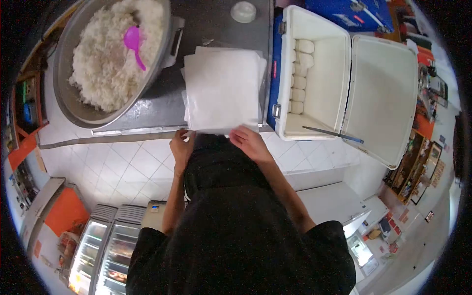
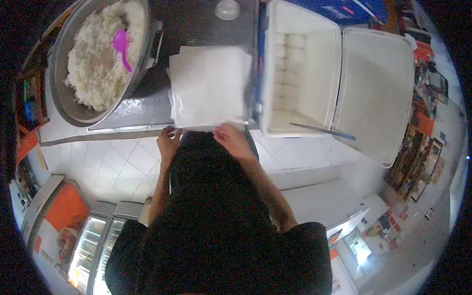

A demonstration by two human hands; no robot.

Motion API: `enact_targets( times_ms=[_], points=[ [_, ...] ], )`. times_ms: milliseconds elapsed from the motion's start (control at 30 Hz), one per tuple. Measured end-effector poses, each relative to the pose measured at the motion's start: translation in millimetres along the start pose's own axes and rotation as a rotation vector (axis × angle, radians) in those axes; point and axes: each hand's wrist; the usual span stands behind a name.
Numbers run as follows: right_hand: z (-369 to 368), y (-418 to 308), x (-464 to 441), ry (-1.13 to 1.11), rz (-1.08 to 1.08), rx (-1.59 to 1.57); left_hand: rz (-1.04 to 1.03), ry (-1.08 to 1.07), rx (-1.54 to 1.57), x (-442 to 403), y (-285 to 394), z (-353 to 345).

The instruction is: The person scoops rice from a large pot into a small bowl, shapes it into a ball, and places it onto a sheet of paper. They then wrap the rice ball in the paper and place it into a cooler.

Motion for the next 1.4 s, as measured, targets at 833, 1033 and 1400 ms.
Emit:
enact_targets(
  times_ms=[833, 1033, 1400],
  points=[
    [-63, -7, -50, 0.733, -0.369, -0.772, -0.112, -0.241, 0.501, -28, 3, 5],
    [-53, 5, -56, 0.514, -0.198, -0.554, -0.071, -0.245, 0.547, -28, 1, 6],
    [-59, -15, -91, 0.601, -0.019, -0.449, -0.016, -0.303, 0.609, -27, -6, -1]
  ],
)
Point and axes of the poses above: each hand's wrist, its own x-axis away from the middle knuckle, its own z-axis out of the back of the hand, y = z × x, and after that the axes turned 14 degrees about x, right-handed
